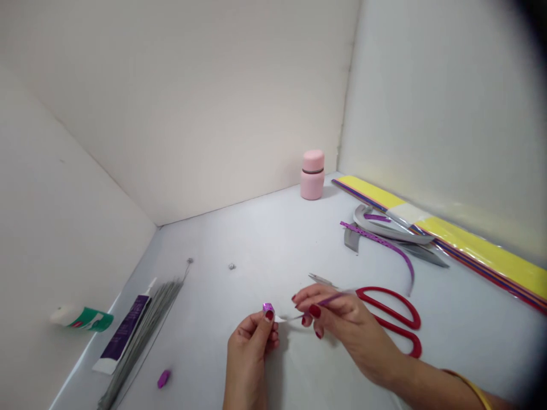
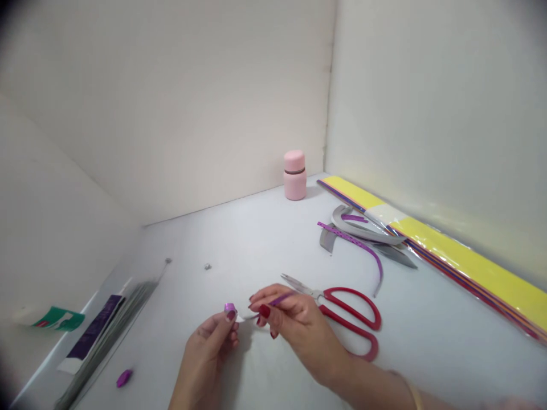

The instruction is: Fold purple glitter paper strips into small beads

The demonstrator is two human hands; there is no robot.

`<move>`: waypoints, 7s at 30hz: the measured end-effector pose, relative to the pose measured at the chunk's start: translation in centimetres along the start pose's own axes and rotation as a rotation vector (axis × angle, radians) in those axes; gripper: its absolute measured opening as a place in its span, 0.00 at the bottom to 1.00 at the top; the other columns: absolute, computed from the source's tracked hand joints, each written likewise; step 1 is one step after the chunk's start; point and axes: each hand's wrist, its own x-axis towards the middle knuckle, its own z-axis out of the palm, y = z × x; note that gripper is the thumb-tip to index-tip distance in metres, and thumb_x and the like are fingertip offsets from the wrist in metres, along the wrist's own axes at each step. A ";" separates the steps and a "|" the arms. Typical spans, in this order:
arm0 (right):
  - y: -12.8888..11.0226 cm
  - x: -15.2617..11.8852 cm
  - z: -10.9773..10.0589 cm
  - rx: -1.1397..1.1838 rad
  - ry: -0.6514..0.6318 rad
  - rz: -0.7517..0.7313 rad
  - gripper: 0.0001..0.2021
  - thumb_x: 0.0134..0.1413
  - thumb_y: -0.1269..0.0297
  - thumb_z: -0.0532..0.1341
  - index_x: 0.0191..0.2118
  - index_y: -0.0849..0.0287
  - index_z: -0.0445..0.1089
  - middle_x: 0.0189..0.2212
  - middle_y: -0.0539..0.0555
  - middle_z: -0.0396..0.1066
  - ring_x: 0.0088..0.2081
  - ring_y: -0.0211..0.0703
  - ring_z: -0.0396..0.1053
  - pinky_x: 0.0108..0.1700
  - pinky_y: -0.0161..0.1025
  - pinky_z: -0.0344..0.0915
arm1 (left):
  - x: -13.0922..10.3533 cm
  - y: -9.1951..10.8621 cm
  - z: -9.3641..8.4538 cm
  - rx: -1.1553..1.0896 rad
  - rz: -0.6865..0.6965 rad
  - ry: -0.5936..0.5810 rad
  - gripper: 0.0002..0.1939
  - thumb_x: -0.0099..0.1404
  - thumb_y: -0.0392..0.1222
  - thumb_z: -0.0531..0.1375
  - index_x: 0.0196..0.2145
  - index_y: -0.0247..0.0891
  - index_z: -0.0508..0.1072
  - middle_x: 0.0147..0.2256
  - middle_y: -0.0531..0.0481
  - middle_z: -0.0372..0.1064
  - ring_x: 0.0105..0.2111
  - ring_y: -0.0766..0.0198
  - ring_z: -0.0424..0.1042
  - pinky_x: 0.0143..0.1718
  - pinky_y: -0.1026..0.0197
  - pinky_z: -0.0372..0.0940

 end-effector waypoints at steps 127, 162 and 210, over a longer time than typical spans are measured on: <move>1.0 -0.4 1.3 0.171 -0.120 0.418 0.15 0.43 0.63 0.65 0.36 0.58 0.60 0.18 0.40 0.62 0.14 0.26 0.58 0.16 0.24 0.50 | -1.7 -0.9 0.9 0.210 0.219 -0.202 0.10 0.52 0.45 0.64 0.23 0.34 0.75 0.16 0.51 0.69 0.18 0.66 0.65 0.23 0.66 0.59; 1.5 0.3 0.4 0.052 -0.057 0.390 0.16 0.48 0.53 0.61 0.26 0.63 0.66 0.15 0.44 0.61 0.15 0.27 0.53 0.18 0.28 0.46 | -2.1 -1.1 1.0 0.287 -0.008 -0.368 0.21 0.47 0.56 0.64 0.20 0.31 0.71 0.17 0.52 0.66 0.17 0.72 0.61 0.20 0.69 0.55; 1.7 0.2 0.1 -0.011 0.021 0.200 0.15 0.51 0.54 0.59 0.25 0.62 0.66 0.15 0.44 0.58 0.18 0.30 0.52 0.20 0.29 0.47 | -2.8 -0.3 1.3 0.367 0.051 -0.224 0.14 0.48 0.48 0.65 0.19 0.32 0.73 0.16 0.52 0.69 0.17 0.69 0.63 0.21 0.68 0.57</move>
